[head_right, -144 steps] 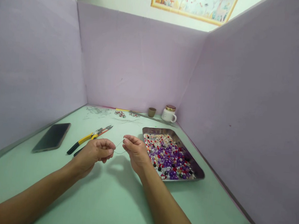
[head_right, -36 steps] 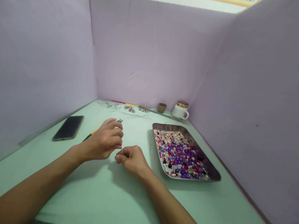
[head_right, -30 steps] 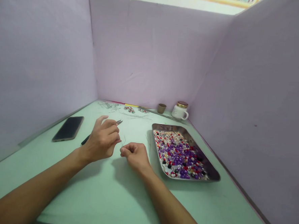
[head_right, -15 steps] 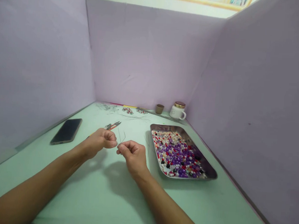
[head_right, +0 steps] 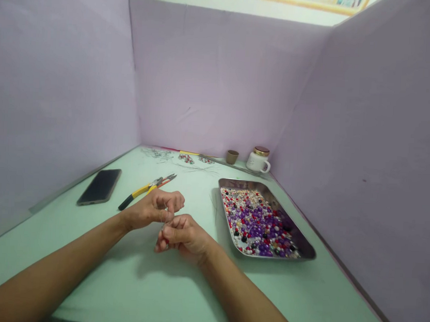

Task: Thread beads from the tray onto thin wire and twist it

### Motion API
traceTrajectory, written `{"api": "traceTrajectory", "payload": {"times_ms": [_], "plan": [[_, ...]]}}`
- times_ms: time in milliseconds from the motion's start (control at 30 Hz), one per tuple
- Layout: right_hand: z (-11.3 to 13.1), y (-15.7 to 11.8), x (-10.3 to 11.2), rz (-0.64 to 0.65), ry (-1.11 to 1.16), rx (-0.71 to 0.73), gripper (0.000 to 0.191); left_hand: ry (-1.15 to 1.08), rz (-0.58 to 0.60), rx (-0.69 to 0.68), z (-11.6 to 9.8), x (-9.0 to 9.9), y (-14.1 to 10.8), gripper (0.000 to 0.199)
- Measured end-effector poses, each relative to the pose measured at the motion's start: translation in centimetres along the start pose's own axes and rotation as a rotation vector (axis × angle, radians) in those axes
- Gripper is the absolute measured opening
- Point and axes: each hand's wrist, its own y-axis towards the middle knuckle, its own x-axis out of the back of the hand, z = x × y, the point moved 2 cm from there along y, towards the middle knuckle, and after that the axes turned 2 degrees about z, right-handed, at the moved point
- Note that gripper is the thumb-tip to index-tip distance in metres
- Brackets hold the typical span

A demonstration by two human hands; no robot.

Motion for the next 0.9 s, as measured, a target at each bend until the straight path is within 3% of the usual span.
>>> {"api": "traceTrajectory", "payload": {"times_ms": [67, 133, 200, 267, 333, 367, 467, 533, 633, 767, 900], "plan": [[-0.1, 0.0, -0.2, 0.035, 0.009, -0.032, 0.022, -0.029, 0.052, 0.01, 0.2, -0.2, 0.0, 0.019], [0.1, 0.1, -0.1, -0.025, -0.005, -0.009, 0.021, -0.026, 0.034, 0.061, 0.6, 0.0, 0.1, 0.017], [0.6, 0.2, 0.4, -0.182, -0.022, 0.069, 0.019, 0.001, -0.143, 0.13, 0.9, 0.6, 0.3, 0.015], [0.9, 0.3, 0.9, -0.332, -0.048, 0.13, 0.019, 0.061, -0.407, 0.164, 1.0, 1.6, 0.4, 0.02], [1.0, 0.4, 1.3, -0.383, -0.092, 0.135, 0.02, 0.158, -0.579, 0.111, 0.6, 2.2, 0.2, 0.021], [1.0, 0.4, 1.5, -0.382, -0.115, 0.132, 0.021, 0.22, -0.609, 0.05, 0.2, 2.3, 0.1, 0.018], [0.8, 0.5, 1.7, -0.358, -0.155, 0.136, 0.021, 0.398, -0.577, -0.171, -1.3, 1.7, -0.3, 0.013], [0.8, 0.4, 1.8, -0.331, -0.18, 0.132, 0.019, 0.443, -0.558, -0.236, -2.1, 1.3, -0.5, 0.014], [0.8, 0.2, 1.7, -0.264, -0.21, 0.128, 0.017, 0.381, -0.571, -0.173, -2.4, 1.0, -0.6, 0.016], [0.8, 0.1, 1.4, -0.19, -0.184, 0.124, 0.016, 0.126, -0.576, -0.006, -1.7, 1.4, -0.4, 0.016], [0.8, 0.0, 1.2, -0.149, -0.117, 0.121, 0.016, -0.133, -0.466, 0.023, -1.1, 1.5, -0.2, 0.014]]}}
